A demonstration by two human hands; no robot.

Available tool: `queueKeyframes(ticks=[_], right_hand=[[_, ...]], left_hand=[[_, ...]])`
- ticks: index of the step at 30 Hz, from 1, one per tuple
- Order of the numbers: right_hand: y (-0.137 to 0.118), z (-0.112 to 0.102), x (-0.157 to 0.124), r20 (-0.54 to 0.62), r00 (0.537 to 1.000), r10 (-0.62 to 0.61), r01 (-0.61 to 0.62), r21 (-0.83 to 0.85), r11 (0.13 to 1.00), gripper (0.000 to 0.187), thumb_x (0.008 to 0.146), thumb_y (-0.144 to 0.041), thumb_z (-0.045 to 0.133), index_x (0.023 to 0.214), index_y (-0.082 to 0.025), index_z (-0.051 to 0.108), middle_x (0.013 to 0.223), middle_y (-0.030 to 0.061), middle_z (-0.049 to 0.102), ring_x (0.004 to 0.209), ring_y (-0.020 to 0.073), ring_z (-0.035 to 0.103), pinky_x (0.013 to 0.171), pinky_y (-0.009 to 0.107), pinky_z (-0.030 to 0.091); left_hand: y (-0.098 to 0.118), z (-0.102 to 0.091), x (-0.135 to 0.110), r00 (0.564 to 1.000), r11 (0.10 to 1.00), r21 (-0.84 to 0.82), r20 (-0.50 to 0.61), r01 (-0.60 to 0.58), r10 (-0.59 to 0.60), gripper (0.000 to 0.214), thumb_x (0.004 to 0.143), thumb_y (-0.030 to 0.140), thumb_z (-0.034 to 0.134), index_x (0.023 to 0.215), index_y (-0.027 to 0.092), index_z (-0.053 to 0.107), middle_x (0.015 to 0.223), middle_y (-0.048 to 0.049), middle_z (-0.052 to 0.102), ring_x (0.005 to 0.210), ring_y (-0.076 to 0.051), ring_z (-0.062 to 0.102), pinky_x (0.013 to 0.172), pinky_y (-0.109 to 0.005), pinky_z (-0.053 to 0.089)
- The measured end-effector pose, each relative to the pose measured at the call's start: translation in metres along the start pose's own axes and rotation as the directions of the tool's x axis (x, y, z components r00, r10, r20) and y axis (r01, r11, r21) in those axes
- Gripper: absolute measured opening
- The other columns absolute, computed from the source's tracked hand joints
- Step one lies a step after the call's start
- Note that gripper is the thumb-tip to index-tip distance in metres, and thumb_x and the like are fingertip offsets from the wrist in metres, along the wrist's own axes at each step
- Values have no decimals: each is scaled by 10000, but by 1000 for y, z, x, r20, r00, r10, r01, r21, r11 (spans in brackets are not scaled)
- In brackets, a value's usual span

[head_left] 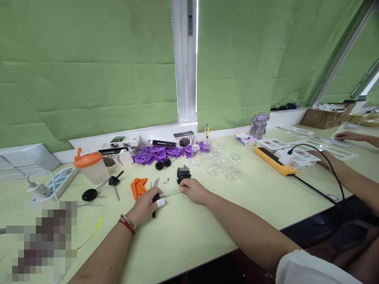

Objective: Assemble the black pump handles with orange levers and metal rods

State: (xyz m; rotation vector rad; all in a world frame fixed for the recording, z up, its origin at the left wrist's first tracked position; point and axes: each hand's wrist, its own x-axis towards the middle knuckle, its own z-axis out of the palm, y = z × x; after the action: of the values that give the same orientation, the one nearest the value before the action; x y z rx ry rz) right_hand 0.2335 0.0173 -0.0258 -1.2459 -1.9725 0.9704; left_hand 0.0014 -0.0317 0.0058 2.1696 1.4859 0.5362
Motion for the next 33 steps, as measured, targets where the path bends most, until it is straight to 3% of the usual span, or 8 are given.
queueKeyframes(ticks=[9,12,16,21,28,33], right_hand=[[-2,-3,-4,7,1000,1,-1,12,1000,101,800,-260,536,787,-176,592,662,-23,504,611,106,438,575,224,339],[-8,-5,-10,-38,999,-30,32,53,998,169,808,-299,552,928,-181,569,678,-32,512,599,104,449,566,223,351],[-28,5,-26,-75,992,-99,100,20,995,266,831,-389,544,993,-178,557,683,-27,529,591,105,461,557,225,349],[-59,35,-42,115,984,-138,149,-94,984,279,829,-436,549,907,-182,636,688,-5,578,582,105,463,523,221,299],[-76,42,-39,120,986,-118,144,-235,961,192,839,-327,514,766,-183,618,627,-18,572,540,90,427,497,215,243],[-78,38,-33,99,974,-205,227,-343,912,198,843,-240,463,735,-167,613,648,6,596,543,98,443,509,221,251]], left_hand=[[-1,2,0,1000,1000,7,-21,-17,17,203,825,407,504,886,213,507,782,-9,533,706,-178,487,639,-294,400],[1,1,-2,993,999,2,-109,-39,39,191,829,399,502,871,213,495,793,-9,526,717,-175,488,641,-291,405],[5,0,-3,949,998,32,-309,-54,61,177,838,371,491,908,209,483,822,-14,534,729,-173,492,652,-296,408],[11,4,-2,873,990,132,-477,-45,104,133,845,327,478,894,203,474,876,-36,558,789,-191,513,681,-317,419],[17,10,-3,820,965,245,-529,-97,217,124,828,236,489,945,196,476,966,-70,565,910,-219,539,751,-345,452],[20,9,-5,764,928,305,-539,-216,355,281,844,244,489,1113,172,450,1115,-118,523,1049,-245,511,871,-402,449]])
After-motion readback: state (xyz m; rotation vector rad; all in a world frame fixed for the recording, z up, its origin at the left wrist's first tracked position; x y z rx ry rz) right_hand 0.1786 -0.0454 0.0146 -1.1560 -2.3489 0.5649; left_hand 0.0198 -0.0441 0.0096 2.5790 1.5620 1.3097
